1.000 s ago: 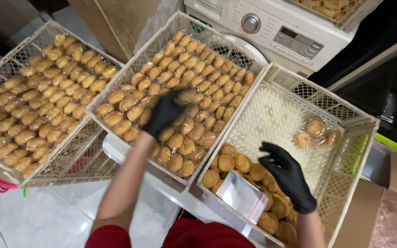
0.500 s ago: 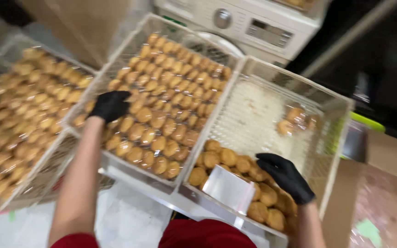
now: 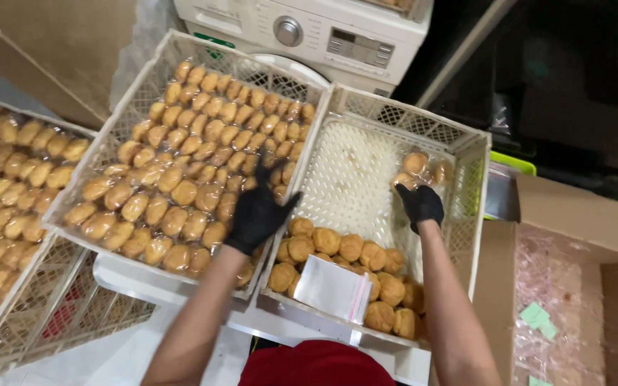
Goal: Packaging individual pastries into small plastic bags from a storage crate
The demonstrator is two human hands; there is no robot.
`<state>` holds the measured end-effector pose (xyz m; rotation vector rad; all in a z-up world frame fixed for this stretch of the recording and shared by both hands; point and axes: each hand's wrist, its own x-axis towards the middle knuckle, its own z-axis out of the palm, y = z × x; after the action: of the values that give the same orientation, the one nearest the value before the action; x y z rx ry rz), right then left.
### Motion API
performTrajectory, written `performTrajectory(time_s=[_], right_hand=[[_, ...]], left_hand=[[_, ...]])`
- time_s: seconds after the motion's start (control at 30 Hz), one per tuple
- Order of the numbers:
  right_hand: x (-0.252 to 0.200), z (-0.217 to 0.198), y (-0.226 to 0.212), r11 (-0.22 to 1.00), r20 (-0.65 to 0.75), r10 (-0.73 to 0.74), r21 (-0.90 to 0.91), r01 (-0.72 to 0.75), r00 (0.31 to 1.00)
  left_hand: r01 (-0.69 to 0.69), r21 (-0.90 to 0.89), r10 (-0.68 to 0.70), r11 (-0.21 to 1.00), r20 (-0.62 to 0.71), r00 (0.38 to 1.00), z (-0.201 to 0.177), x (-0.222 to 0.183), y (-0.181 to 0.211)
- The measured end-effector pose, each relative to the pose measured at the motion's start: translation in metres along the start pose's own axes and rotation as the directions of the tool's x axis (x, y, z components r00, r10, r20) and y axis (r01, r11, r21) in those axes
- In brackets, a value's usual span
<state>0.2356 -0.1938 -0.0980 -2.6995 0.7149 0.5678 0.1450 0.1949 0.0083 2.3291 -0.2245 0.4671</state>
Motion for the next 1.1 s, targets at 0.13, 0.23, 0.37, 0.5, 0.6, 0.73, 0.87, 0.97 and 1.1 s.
performTrajectory(time_s=[0.13, 0.23, 0.37, 0.5, 0.6, 0.73, 0.87, 0.97, 1.1], right_hand=[[-0.027, 0.007, -0.005, 0.957, -0.146, -0.190, 0.195, 0.216, 0.971], [-0.073, 0.003, -0.032, 0.726, -0.107, -0.330, 0.607, 0.325, 0.938], [-0.113, 0.026, -0.046, 0.443, -0.065, -0.585, 0.810, 0.385, 0.808], [-0.223, -0.050, -0.080, 0.526, -0.025, -0.569, 0.757, 0.387, 0.822], [-0.234, -0.068, -0.058, 0.597, 0.017, -0.488, 0.736, 0.320, 0.873], [-0.221, -0.067, -0.004, 0.621, 0.030, -0.499, 0.710, 0.333, 0.866], [-0.201, -0.052, 0.027, 0.607, 0.026, -0.424, 0.750, 0.262, 0.906], [-0.186, -0.047, 0.036, 0.621, 0.013, -0.555, 0.673, 0.403, 0.832], [-0.182, -0.053, 0.011, 0.616, 0.077, -0.578, 0.694, 0.372, 0.813]], left_hand=[[0.118, 0.011, -0.119, 0.993, 0.100, 0.988, 0.033, -0.023, 0.026], [0.194, -0.229, -0.155, 0.954, 0.176, 0.972, 0.040, -0.028, 0.039], [0.368, -0.669, -0.172, 0.646, 0.343, 0.924, 0.062, -0.025, 0.033], [0.465, -0.834, -0.120, 0.299, 0.450, 0.885, 0.075, -0.010, -0.048], [0.317, -0.620, -0.165, 0.718, 0.290, 0.943, -0.021, 0.024, -0.124], [0.213, 0.487, -0.154, 0.847, -0.158, 0.975, -0.129, 0.029, -0.231], [0.346, 0.640, -0.655, 0.686, 0.335, 0.677, -0.186, 0.039, -0.188], [0.275, 0.574, -0.516, 0.771, 0.312, 0.798, -0.174, 0.021, -0.268], [0.173, 0.519, -0.345, 0.837, 0.257, 0.903, -0.151, 0.006, -0.313]])
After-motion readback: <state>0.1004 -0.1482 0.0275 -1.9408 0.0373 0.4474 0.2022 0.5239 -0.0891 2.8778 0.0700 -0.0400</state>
